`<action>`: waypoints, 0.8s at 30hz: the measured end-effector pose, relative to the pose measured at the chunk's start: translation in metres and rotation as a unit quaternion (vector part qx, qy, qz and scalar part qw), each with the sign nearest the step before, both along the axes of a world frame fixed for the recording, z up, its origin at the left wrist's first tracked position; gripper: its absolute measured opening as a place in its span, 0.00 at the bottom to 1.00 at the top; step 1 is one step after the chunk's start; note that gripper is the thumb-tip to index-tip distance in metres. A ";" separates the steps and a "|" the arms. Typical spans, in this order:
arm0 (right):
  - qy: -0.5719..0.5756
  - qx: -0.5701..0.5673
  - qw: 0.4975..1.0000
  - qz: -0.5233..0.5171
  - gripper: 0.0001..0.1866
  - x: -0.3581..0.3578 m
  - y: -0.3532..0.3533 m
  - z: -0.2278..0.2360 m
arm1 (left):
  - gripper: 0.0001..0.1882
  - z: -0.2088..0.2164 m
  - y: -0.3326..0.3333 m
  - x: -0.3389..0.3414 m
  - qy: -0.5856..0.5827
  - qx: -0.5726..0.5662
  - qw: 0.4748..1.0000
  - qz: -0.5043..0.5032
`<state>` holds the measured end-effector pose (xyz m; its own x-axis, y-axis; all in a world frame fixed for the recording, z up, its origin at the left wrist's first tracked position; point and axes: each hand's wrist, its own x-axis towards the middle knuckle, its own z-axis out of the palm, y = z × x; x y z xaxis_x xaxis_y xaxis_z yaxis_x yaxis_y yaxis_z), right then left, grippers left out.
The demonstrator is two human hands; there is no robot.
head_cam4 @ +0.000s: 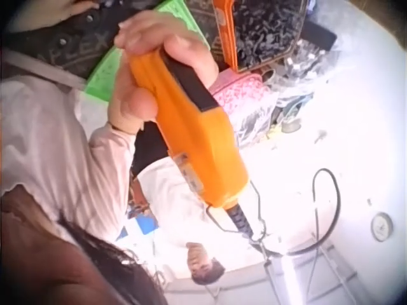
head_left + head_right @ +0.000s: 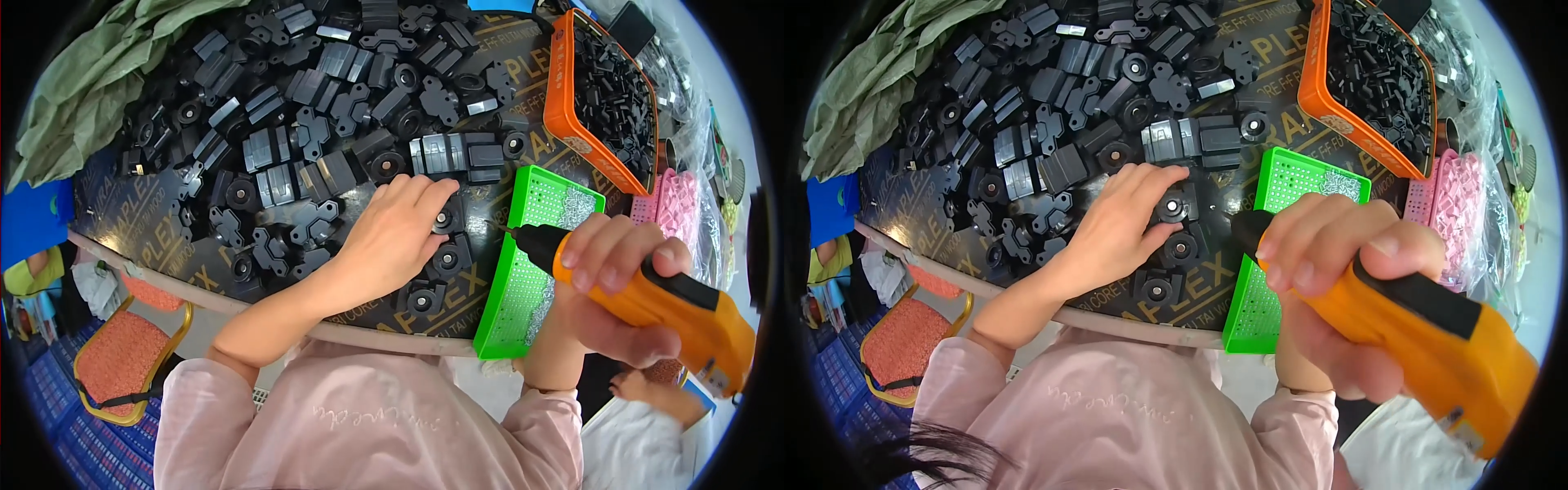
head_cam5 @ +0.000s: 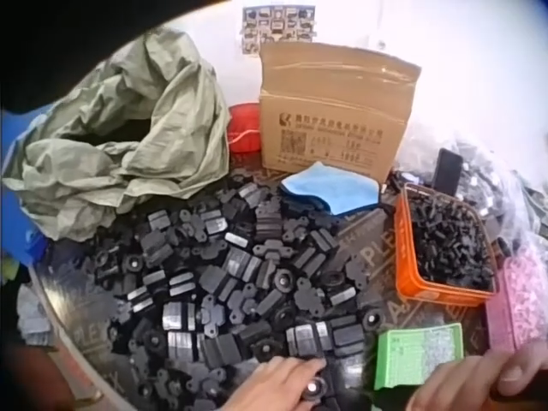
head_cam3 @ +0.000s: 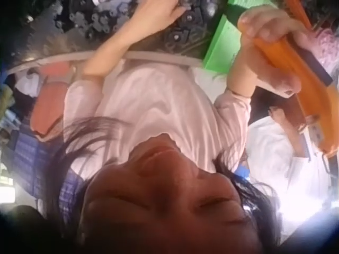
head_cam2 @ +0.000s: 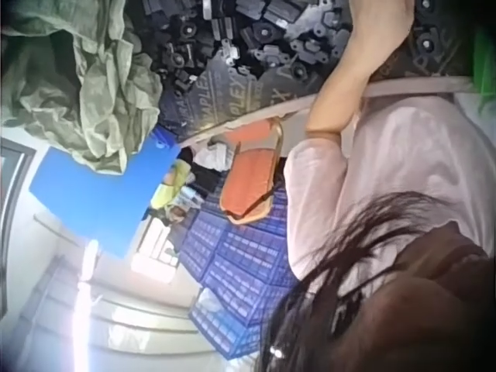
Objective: The person spreads screws across a tray by hand, places black plastic components into a cardboard box, and assembles black plastic parts together by hand.
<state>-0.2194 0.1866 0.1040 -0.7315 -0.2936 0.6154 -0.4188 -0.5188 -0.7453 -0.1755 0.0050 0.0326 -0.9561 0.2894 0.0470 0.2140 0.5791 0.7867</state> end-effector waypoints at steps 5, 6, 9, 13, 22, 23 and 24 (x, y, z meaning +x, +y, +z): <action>-0.020 -0.018 0.999 -0.029 0.31 0.003 0.005 -0.003 | 0.25 -0.001 -0.004 0.001 0.004 0.033 0.999 0.023; -0.021 -0.019 0.999 -0.033 0.31 0.004 0.007 -0.003 | 0.25 0.000 -0.005 0.001 -0.023 0.086 0.996 0.032; -0.002 -0.027 0.999 -0.029 0.32 0.002 0.015 -0.005 | 0.22 -0.006 -0.013 -0.002 -0.234 0.438 0.867 0.041; 0.011 -0.031 0.999 -0.025 0.34 0.001 0.022 -0.006 | 0.23 0.001 -0.018 -0.004 -0.269 0.553 0.788 0.028; 0.013 -0.004 1.000 -0.017 0.34 -0.004 0.022 -0.007 | 0.15 -0.007 -0.017 0.000 -0.204 0.300 0.932 -0.016; 0.026 -0.004 1.000 0.001 0.34 -0.006 0.020 -0.006 | 0.15 -0.009 -0.018 0.000 -0.201 0.297 0.933 -0.033; 0.040 -0.005 0.999 0.019 0.35 -0.006 0.019 -0.005 | 0.15 -0.008 -0.019 0.001 -0.187 0.297 0.936 -0.040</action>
<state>-0.2251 0.2052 0.0993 -0.6688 -0.3126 0.6746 -0.4569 -0.5430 -0.7046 -0.1749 -0.0137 0.0248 -0.9143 0.3895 -0.1112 -0.1163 0.0107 0.9932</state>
